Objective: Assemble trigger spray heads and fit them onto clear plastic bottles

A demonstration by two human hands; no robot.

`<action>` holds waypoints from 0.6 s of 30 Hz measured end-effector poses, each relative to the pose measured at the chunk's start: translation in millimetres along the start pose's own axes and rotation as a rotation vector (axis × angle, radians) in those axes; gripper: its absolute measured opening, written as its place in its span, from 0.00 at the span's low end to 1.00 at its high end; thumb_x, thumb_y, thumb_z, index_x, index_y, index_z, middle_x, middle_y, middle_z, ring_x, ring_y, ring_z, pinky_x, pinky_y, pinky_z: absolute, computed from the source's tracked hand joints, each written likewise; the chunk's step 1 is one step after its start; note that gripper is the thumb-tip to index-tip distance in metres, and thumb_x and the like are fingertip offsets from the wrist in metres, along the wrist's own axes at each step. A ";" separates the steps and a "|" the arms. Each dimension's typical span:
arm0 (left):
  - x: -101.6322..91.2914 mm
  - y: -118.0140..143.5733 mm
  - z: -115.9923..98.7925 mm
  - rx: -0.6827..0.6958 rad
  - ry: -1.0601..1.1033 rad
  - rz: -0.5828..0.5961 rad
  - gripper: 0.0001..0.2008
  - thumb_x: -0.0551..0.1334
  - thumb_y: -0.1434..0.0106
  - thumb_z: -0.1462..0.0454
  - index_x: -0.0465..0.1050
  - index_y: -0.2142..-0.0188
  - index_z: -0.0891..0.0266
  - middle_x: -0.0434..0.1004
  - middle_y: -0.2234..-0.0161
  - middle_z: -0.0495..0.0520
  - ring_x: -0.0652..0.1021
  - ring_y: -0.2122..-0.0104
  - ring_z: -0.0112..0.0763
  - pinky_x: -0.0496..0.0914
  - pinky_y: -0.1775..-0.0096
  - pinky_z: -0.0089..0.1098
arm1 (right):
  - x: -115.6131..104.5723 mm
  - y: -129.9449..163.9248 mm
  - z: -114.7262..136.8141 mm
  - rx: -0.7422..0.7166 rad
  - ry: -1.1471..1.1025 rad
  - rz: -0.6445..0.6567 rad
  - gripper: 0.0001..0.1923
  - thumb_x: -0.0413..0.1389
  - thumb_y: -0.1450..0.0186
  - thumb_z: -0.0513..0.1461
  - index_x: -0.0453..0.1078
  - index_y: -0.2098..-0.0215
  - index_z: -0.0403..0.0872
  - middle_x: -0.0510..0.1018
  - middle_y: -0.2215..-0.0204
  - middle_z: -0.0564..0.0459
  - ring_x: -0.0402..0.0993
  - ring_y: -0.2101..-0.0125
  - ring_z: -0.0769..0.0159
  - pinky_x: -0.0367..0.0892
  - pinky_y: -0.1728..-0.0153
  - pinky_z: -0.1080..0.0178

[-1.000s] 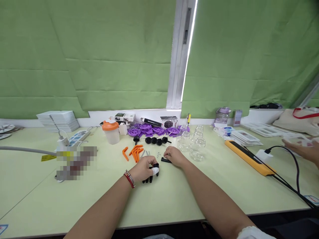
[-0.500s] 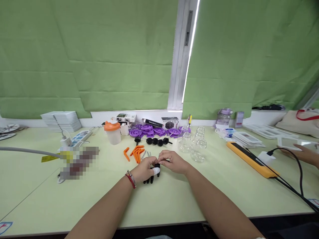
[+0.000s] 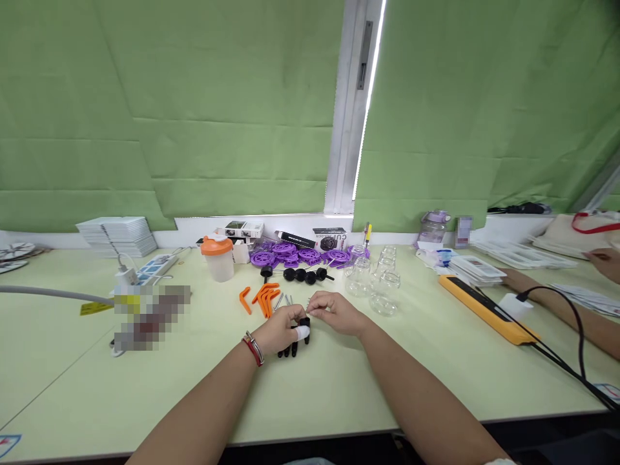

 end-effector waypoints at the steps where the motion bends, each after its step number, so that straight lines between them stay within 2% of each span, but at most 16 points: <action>1: 0.3 0.4 -0.6 -0.029 0.018 0.011 0.09 0.60 0.44 0.59 0.66 0.69 0.62 0.70 0.70 0.49 0.68 0.74 0.25 0.64 0.71 0.27 | -3.0 -0.7 -6.3 0.043 0.008 -0.064 0.10 0.53 0.37 0.39 0.76 0.64 0.47 0.75 0.66 0.50 0.71 0.65 0.66 0.66 0.60 0.64; 4: 1.3 1.2 -1.9 -0.085 0.042 0.013 0.09 0.61 0.46 0.59 0.66 0.69 0.62 0.71 0.69 0.49 0.68 0.76 0.24 0.64 0.74 0.26 | -15.6 0.4 -30.4 0.283 0.085 -0.295 0.11 0.51 0.38 0.39 0.75 0.62 0.46 0.77 0.64 0.48 0.72 0.66 0.64 0.66 0.62 0.62; 5: 1.5 1.1 -2.2 -0.082 0.033 -0.001 0.09 0.61 0.46 0.60 0.66 0.69 0.62 0.71 0.69 0.49 0.68 0.75 0.24 0.64 0.74 0.26 | -19.3 1.8 -38.1 0.356 0.121 -0.312 0.12 0.51 0.38 0.39 0.75 0.62 0.45 0.78 0.64 0.48 0.72 0.66 0.63 0.66 0.62 0.62; 9: 2.4 0.1 -0.9 -0.036 -0.016 -0.060 0.08 0.62 0.48 0.62 0.66 0.68 0.61 0.70 0.69 0.48 0.69 0.71 0.26 0.66 0.69 0.28 | -25.4 7.0 -57.6 0.488 0.245 -0.198 0.10 0.55 0.42 0.39 0.76 0.65 0.45 0.79 0.68 0.49 0.72 0.68 0.63 0.65 0.65 0.63; 14: 2.8 -0.6 2.7 0.021 0.013 -0.076 0.15 0.61 0.47 0.66 0.67 0.58 0.59 0.72 0.62 0.51 0.72 0.63 0.30 0.67 0.59 0.32 | -20.1 5.3 -60.1 0.475 0.358 -0.139 0.09 0.56 0.43 0.37 0.78 0.67 0.46 0.79 0.71 0.50 0.72 0.70 0.64 0.63 0.68 0.65; 18: 2.6 -0.4 3.9 0.037 0.002 -0.056 0.14 0.60 0.46 0.66 0.70 0.58 0.59 0.73 0.60 0.52 0.72 0.60 0.31 0.67 0.56 0.33 | -17.3 3.1 -60.5 0.459 0.413 -0.118 0.12 0.54 0.42 0.35 0.77 0.63 0.46 0.80 0.68 0.49 0.73 0.68 0.63 0.64 0.66 0.65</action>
Point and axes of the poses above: each hand's wrist, its own y-axis away from the middle knuckle, its own x-axis out of the palm, z = x × y, the point moved 1 cm from there along -y, towards the middle knuckle
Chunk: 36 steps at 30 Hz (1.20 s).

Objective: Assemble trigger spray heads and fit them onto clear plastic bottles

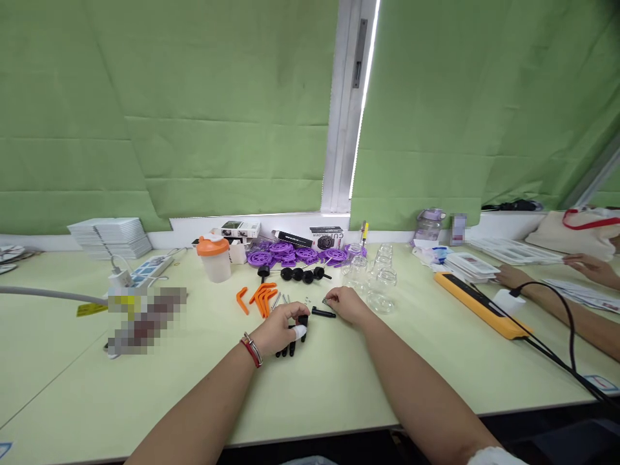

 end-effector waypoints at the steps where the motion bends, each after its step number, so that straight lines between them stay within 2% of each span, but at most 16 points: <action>1: -0.1 0.1 0.1 0.000 -0.006 0.000 0.13 0.60 0.46 0.65 0.70 0.59 0.59 0.73 0.60 0.52 0.72 0.60 0.31 0.67 0.56 0.32 | 0.3 -0.3 -0.3 0.008 0.020 0.001 0.13 0.54 0.42 0.35 0.77 0.60 0.45 0.80 0.68 0.48 0.73 0.68 0.63 0.64 0.66 0.64; 4: -0.2 0.1 -0.2 -0.003 -0.017 0.004 0.12 0.59 0.45 0.65 0.70 0.59 0.60 0.72 0.62 0.51 0.72 0.62 0.31 0.67 0.57 0.31 | 0.7 -0.4 -0.9 0.021 0.056 0.019 0.19 0.52 0.41 0.34 0.73 0.52 0.45 0.79 0.62 0.46 0.74 0.64 0.60 0.65 0.62 0.63; 8: -0.8 -0.2 -1.0 0.009 -0.028 0.008 0.11 0.59 0.45 0.65 0.70 0.61 0.60 0.71 0.64 0.50 0.71 0.64 0.29 0.67 0.59 0.30 | -1.6 1.1 2.6 -0.024 0.064 0.066 0.19 0.51 0.41 0.32 0.74 0.54 0.49 0.76 0.53 0.47 0.72 0.55 0.56 0.63 0.56 0.61; 17: -2.0 0.5 -1.6 0.000 -0.019 0.019 0.11 0.59 0.45 0.65 0.70 0.60 0.60 0.72 0.64 0.50 0.71 0.63 0.30 0.67 0.58 0.31 | -8.1 3.1 2.5 0.052 0.062 0.145 0.14 0.51 0.39 0.34 0.74 0.58 0.47 0.78 0.65 0.48 0.71 0.68 0.64 0.62 0.66 0.65; 26: -2.4 -0.2 -1.4 -0.009 -0.019 0.022 0.11 0.59 0.45 0.65 0.70 0.60 0.59 0.72 0.64 0.50 0.72 0.64 0.30 0.67 0.58 0.30 | -6.1 -1.2 -7.2 -0.010 0.041 0.119 0.12 0.53 0.41 0.31 0.77 0.65 0.47 0.77 0.61 0.48 0.71 0.61 0.62 0.62 0.59 0.64; 31: -2.7 0.4 -1.6 0.006 -0.021 0.023 0.11 0.59 0.45 0.66 0.70 0.61 0.60 0.72 0.64 0.50 0.72 0.64 0.30 0.67 0.58 0.30 | -7.3 0.0 -7.3 -0.006 0.046 0.105 0.08 0.59 0.45 0.34 0.77 0.67 0.47 0.77 0.62 0.48 0.71 0.61 0.60 0.62 0.60 0.63; 36: -3.7 0.7 -2.7 -0.001 -0.043 0.027 0.10 0.59 0.45 0.65 0.70 0.61 0.59 0.72 0.64 0.50 0.72 0.64 0.30 0.67 0.59 0.30 | -3.4 -0.9 -8.7 -0.014 0.018 0.054 0.05 0.58 0.46 0.32 0.75 0.71 0.46 0.76 0.61 0.48 0.71 0.61 0.62 0.62 0.60 0.64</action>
Point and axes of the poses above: each hand's wrist, its own y-axis away from the middle knuckle, its own x-axis out of the palm, z = x × y, the point moved 1 cm from there along -y, towards the middle knuckle
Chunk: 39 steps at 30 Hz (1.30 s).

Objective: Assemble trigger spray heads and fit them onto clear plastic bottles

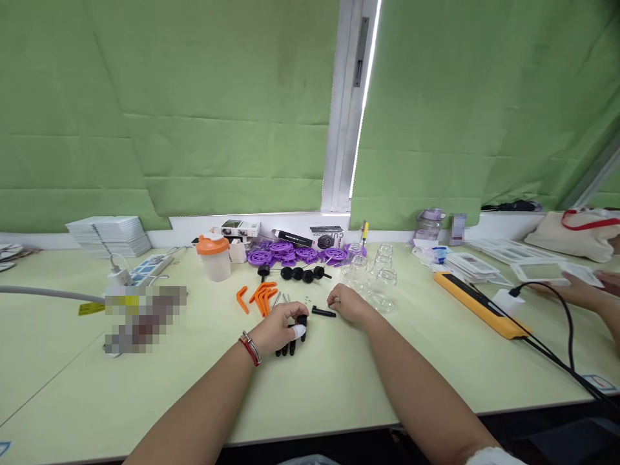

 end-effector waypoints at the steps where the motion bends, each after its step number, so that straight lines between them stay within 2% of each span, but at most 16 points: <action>1: -0.1 0.0 -0.2 -0.002 -0.001 -0.001 0.10 0.59 0.45 0.65 0.70 0.61 0.59 0.72 0.64 0.50 0.72 0.64 0.30 0.67 0.59 0.30 | 0.3 -0.3 0.3 -0.001 -0.014 -0.005 0.05 0.57 0.45 0.32 0.75 0.72 0.45 0.75 0.61 0.47 0.71 0.61 0.63 0.62 0.60 0.64; 9: -0.2 -0.4 0.6 -0.004 -0.017 -0.006 0.10 0.59 0.45 0.64 0.70 0.61 0.59 0.71 0.63 0.50 0.72 0.63 0.30 0.67 0.58 0.31 | -2.0 0.6 2.2 0.012 -0.061 0.058 0.06 0.56 0.44 0.32 0.74 0.76 0.44 0.78 0.69 0.48 0.71 0.67 0.64 0.62 0.64 0.65; 16: -0.7 -0.5 -0.2 -0.005 0.003 0.010 0.10 0.59 0.45 0.64 0.70 0.61 0.59 0.72 0.64 0.50 0.72 0.63 0.30 0.67 0.58 0.30 | -10.9 2.4 -4.8 0.057 -0.055 0.071 0.09 0.59 0.46 0.32 0.76 0.66 0.45 0.78 0.65 0.49 0.72 0.66 0.64 0.63 0.65 0.65; 20: -0.4 -0.5 0.7 -0.004 0.005 0.004 0.10 0.59 0.45 0.64 0.70 0.61 0.59 0.72 0.63 0.50 0.71 0.63 0.30 0.67 0.58 0.31 | -8.3 1.2 -7.1 0.080 -0.045 0.071 0.06 0.58 0.46 0.31 0.75 0.70 0.44 0.77 0.68 0.49 0.71 0.68 0.65 0.62 0.66 0.67; 25: -0.7 -0.6 1.0 -0.006 -0.001 0.005 0.10 0.59 0.44 0.63 0.70 0.61 0.59 0.72 0.63 0.51 0.71 0.63 0.30 0.67 0.59 0.31 | -5.4 -0.1 -8.5 0.084 -0.036 0.009 0.06 0.54 0.42 0.32 0.73 0.67 0.44 0.76 0.62 0.47 0.70 0.63 0.65 0.61 0.62 0.66; 31: -0.6 -0.4 2.6 -0.012 0.000 -0.003 0.11 0.60 0.44 0.62 0.70 0.61 0.59 0.72 0.63 0.51 0.71 0.63 0.31 0.67 0.59 0.31 | -7.2 -1.6 -13.4 0.133 -0.038 -0.093 0.10 0.49 0.36 0.35 0.69 0.60 0.45 0.76 0.64 0.47 0.69 0.63 0.63 0.60 0.64 0.65; 35: -0.5 -0.2 3.0 -0.015 -0.011 -0.006 0.11 0.60 0.44 0.62 0.70 0.61 0.59 0.71 0.63 0.51 0.71 0.62 0.31 0.67 0.57 0.32 | -6.5 -2.8 -15.3 0.148 -0.053 -0.108 0.10 0.50 0.37 0.35 0.72 0.60 0.45 0.77 0.63 0.47 0.70 0.62 0.62 0.60 0.62 0.64; 39: -1.6 -0.2 -1.1 -0.013 -0.011 0.008 0.10 0.59 0.44 0.63 0.70 0.62 0.59 0.71 0.63 0.51 0.71 0.63 0.31 0.66 0.58 0.31 | -4.2 -3.7 -14.6 0.140 -0.082 -0.100 0.09 0.51 0.39 0.34 0.74 0.65 0.45 0.77 0.62 0.47 0.71 0.61 0.62 0.60 0.61 0.64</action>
Point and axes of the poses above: each hand's wrist, its own y-axis away from the middle knuckle, its own x-axis out of the palm, z = x × y, the point moved 1 cm from there along -y, towards the middle knuckle
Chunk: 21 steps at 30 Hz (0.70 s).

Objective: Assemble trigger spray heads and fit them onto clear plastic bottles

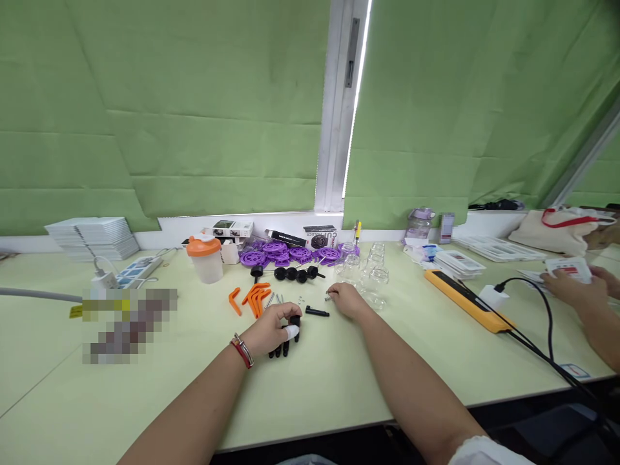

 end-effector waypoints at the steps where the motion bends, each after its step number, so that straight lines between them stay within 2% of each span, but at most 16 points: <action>1: -0.4 0.0 -1.3 0.004 0.003 0.004 0.09 0.59 0.44 0.63 0.70 0.62 0.59 0.71 0.64 0.51 0.71 0.63 0.30 0.66 0.58 0.31 | 0.8 -0.2 0.2 0.003 -0.008 0.000 0.08 0.51 0.39 0.34 0.73 0.66 0.45 0.78 0.63 0.47 0.71 0.62 0.63 0.61 0.61 0.64; 3: -1.1 0.1 -3.2 0.007 0.003 0.008 0.09 0.59 0.44 0.63 0.70 0.62 0.59 0.71 0.64 0.50 0.71 0.64 0.30 0.66 0.58 0.31 | 2.4 -0.7 0.3 0.014 -0.026 -0.010 0.07 0.51 0.39 0.34 0.72 0.67 0.44 0.77 0.65 0.48 0.71 0.64 0.64 0.61 0.63 0.65; 7: -1.6 0.5 -3.3 -0.014 -0.009 0.002 0.10 0.59 0.45 0.63 0.70 0.61 0.60 0.71 0.64 0.51 0.71 0.63 0.31 0.66 0.58 0.32 | 3.1 -1.5 0.0 0.040 -0.060 -0.048 0.06 0.50 0.38 0.35 0.67 0.63 0.45 0.76 0.64 0.48 0.70 0.66 0.65 0.61 0.66 0.66; 10: -1.4 0.8 -2.7 -0.015 -0.004 0.008 0.10 0.59 0.44 0.63 0.70 0.61 0.60 0.72 0.63 0.51 0.71 0.63 0.31 0.66 0.57 0.33 | 1.8 -0.9 0.7 0.050 -0.081 -0.032 0.06 0.49 0.37 0.36 0.64 0.61 0.45 0.75 0.71 0.51 0.70 0.69 0.66 0.60 0.68 0.66; 16: -1.3 0.7 -1.0 -0.004 -0.002 0.005 0.10 0.59 0.45 0.63 0.70 0.62 0.59 0.72 0.64 0.51 0.71 0.62 0.32 0.66 0.56 0.34 | 0.8 0.5 4.9 0.051 -0.035 -0.009 0.03 0.49 0.38 0.38 0.60 0.65 0.47 0.73 0.72 0.52 0.66 0.72 0.67 0.58 0.70 0.66; 19: -1.0 0.6 1.2 -0.027 -0.009 -0.007 0.11 0.60 0.45 0.63 0.70 0.61 0.59 0.72 0.63 0.52 0.71 0.61 0.33 0.66 0.56 0.35 | 1.5 0.6 7.7 0.057 -0.130 -0.011 0.02 0.48 0.38 0.38 0.58 0.67 0.48 0.70 0.76 0.55 0.64 0.75 0.69 0.57 0.72 0.66; 21: -0.7 0.7 1.6 -0.039 -0.007 -0.013 0.11 0.60 0.45 0.63 0.70 0.61 0.59 0.72 0.63 0.52 0.71 0.61 0.33 0.66 0.56 0.35 | 1.1 2.1 10.5 0.071 -0.290 0.008 0.04 0.48 0.38 0.39 0.56 0.66 0.48 0.69 0.78 0.58 0.62 0.77 0.70 0.57 0.75 0.67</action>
Point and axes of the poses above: each hand's wrist, its own y-axis away from the middle knuckle, its own x-axis out of the palm, z = x × y, the point moved 1 cm from there along -y, towards the middle knuckle
